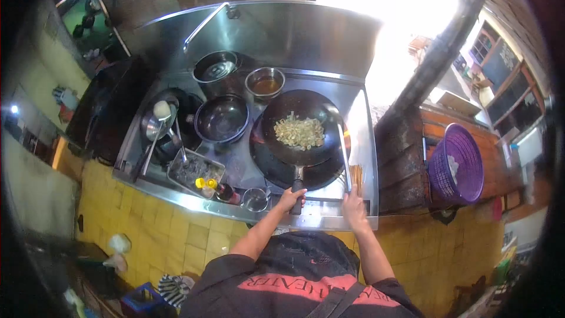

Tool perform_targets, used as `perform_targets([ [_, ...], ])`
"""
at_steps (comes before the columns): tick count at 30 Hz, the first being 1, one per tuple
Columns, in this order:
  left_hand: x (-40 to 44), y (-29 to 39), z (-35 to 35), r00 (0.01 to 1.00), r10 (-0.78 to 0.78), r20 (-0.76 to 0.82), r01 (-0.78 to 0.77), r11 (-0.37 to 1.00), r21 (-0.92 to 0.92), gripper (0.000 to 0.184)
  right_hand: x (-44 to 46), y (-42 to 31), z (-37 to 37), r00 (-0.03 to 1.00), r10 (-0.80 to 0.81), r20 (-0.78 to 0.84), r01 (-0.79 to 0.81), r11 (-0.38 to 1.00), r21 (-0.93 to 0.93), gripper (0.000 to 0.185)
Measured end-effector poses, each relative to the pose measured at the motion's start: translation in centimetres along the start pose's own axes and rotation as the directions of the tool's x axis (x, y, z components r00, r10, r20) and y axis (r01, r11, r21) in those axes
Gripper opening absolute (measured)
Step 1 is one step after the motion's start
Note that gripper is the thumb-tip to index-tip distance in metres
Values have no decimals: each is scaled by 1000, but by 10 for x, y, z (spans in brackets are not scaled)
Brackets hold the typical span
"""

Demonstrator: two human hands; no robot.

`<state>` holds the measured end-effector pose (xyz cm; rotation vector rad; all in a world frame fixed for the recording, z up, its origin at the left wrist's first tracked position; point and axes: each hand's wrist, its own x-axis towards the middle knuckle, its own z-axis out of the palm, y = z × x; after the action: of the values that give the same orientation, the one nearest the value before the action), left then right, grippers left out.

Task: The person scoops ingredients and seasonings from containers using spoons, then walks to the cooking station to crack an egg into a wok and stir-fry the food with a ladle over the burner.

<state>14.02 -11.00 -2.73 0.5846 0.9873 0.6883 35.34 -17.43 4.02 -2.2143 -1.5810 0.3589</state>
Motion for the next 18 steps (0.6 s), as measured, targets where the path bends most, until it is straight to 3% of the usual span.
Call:
perform_targets([
  [1,-1,0,1,1000,-4,-24,4,1000,8,22,-5,-2,15,999,-26,24,26,1000,14,33],
  [2,-2,2,0,1000,1,-26,-1,1000,-6,22,5,36,59,864,-499,70,498,822,-278,24],
  [3,-2,5,1,999,-19,-32,20,1000,18,22,11,4,31,942,-141,304,94,982,165,25],
  [4,-2,4,2,998,-45,-35,46,998,44,22,14,-38,-11,771,107,627,-448,791,416,26],
  [6,-7,7,4,999,-44,-11,44,999,15,21,25,-42,-42,790,-32,612,-219,918,331,24],
  [7,-2,7,4,999,-36,-20,36,999,-15,21,27,-18,-36,888,-364,280,308,924,225,27],
  [8,-2,2,3,999,-39,-36,38,998,-44,20,25,-24,-57,886,-368,280,314,923,221,27],
  [10,0,1,2,999,-27,-29,26,999,-44,20,9,-50,-116,874,-122,470,174,982,-68,37],
  [11,0,1,2,1000,-22,-22,21,999,-43,20,7,-59,-126,873,-125,472,178,982,-68,37],
  [13,4,3,0,1000,-26,-9,26,999,-31,20,1,-75,-132,839,64,540,86,965,-248,43],
  [15,6,8,0,999,-42,6,42,999,-15,20,7,-79,-84,868,57,493,70,970,-235,44],
  [16,6,12,2,995,-95,1,95,995,-30,19,8,-77,-65,896,49,440,53,974,-218,44],
  [18,0,18,10,965,-261,7,259,952,-161,20,9,-63,-67,861,-11,509,98,985,-145,43],
])
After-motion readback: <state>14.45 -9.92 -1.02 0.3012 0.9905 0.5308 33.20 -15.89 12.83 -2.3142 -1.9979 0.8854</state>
